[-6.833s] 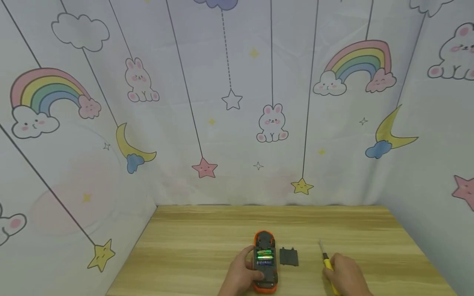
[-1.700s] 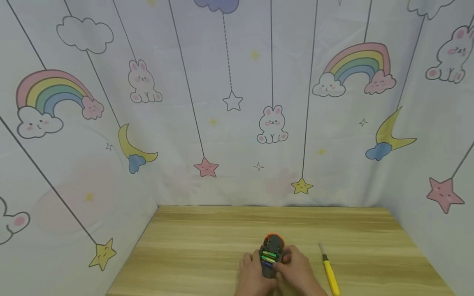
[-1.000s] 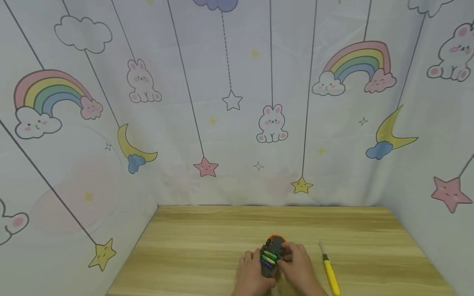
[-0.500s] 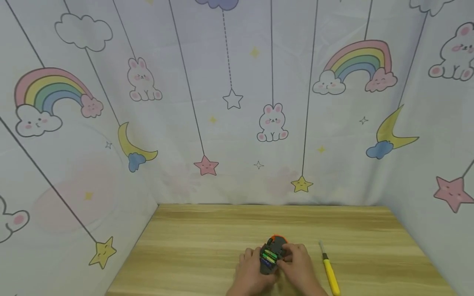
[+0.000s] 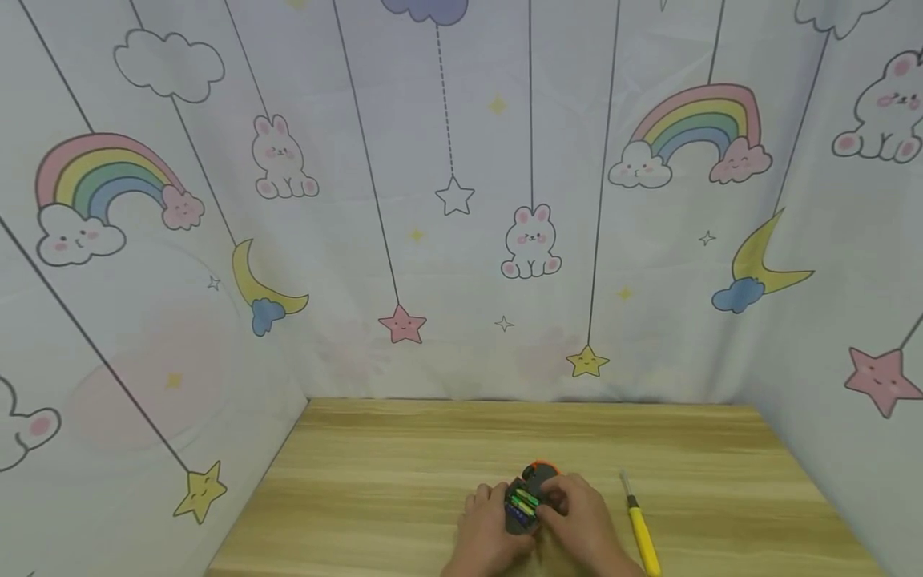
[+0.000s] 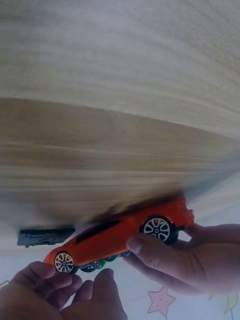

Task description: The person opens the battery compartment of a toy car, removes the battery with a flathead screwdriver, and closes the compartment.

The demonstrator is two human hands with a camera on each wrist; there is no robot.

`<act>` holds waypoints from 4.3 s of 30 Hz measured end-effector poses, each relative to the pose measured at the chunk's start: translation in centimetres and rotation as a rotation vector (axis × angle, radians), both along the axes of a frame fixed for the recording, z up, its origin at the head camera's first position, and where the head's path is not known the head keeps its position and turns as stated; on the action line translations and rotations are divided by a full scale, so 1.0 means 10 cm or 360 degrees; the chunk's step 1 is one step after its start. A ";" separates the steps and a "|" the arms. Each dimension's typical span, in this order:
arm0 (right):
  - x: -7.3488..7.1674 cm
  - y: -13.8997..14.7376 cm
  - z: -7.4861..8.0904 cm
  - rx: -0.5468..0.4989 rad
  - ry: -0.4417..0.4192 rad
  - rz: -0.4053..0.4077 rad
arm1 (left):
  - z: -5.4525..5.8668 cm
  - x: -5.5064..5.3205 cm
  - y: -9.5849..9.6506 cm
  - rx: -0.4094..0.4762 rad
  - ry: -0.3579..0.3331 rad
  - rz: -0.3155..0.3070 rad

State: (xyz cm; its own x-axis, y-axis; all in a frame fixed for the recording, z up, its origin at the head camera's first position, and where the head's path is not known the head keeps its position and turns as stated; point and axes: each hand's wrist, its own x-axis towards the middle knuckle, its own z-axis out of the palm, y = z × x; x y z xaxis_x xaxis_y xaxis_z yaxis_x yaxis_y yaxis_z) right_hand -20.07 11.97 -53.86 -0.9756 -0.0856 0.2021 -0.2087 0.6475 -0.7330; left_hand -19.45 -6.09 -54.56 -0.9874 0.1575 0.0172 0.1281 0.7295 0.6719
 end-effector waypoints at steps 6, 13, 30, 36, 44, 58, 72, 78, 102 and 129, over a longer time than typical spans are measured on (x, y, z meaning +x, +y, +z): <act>-0.02 0.01 0.04 0.0037 0.0042 0.0105 | -0.02 -0.01 -0.01 0.0012 0.0001 -0.0009; -0.05 -0.01 0.04 0.0041 0.0029 0.0179 | -0.03 -0.02 -0.03 0.0023 -0.0021 -0.0023; -0.07 -0.02 0.02 0.0132 0.0019 0.0149 | 0.01 -0.01 -0.02 0.0041 -0.0054 -0.0041; -0.07 -0.02 -0.01 0.0151 0.0088 0.0156 | 0.02 0.00 -0.03 0.0035 -0.0019 -0.0041; -0.07 -0.04 -0.03 0.0279 0.0236 0.0156 | 0.04 0.03 -0.02 0.0001 0.0123 -0.0046; -0.05 -0.05 -0.02 0.0317 0.0176 0.0219 | 0.06 0.03 0.00 0.0002 0.0105 -0.0025; -0.08 -0.07 -0.05 0.0360 0.0133 0.0187 | 0.05 -0.02 -0.02 -0.0026 0.0049 -0.0022; -0.08 -0.04 -0.05 0.0374 0.0168 0.0293 | 0.05 -0.02 -0.01 -0.0038 0.0035 -0.0006; -0.11 -0.03 -0.02 0.0495 0.0224 0.0302 | 0.07 -0.04 -0.01 0.0015 -0.0026 -0.0032; -0.07 -0.03 -0.03 0.0309 0.0441 0.0295 | 0.08 -0.05 -0.02 0.0023 -0.0038 -0.0018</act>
State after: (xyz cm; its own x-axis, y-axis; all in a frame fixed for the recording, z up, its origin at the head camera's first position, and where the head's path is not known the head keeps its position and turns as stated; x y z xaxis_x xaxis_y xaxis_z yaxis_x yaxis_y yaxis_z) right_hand -20.77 11.65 -54.17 -0.8507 -0.3182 0.4185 -0.5083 0.7012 -0.5000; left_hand -19.94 -6.28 -53.74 -0.9856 0.1688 -0.0040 0.1202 0.7181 0.6855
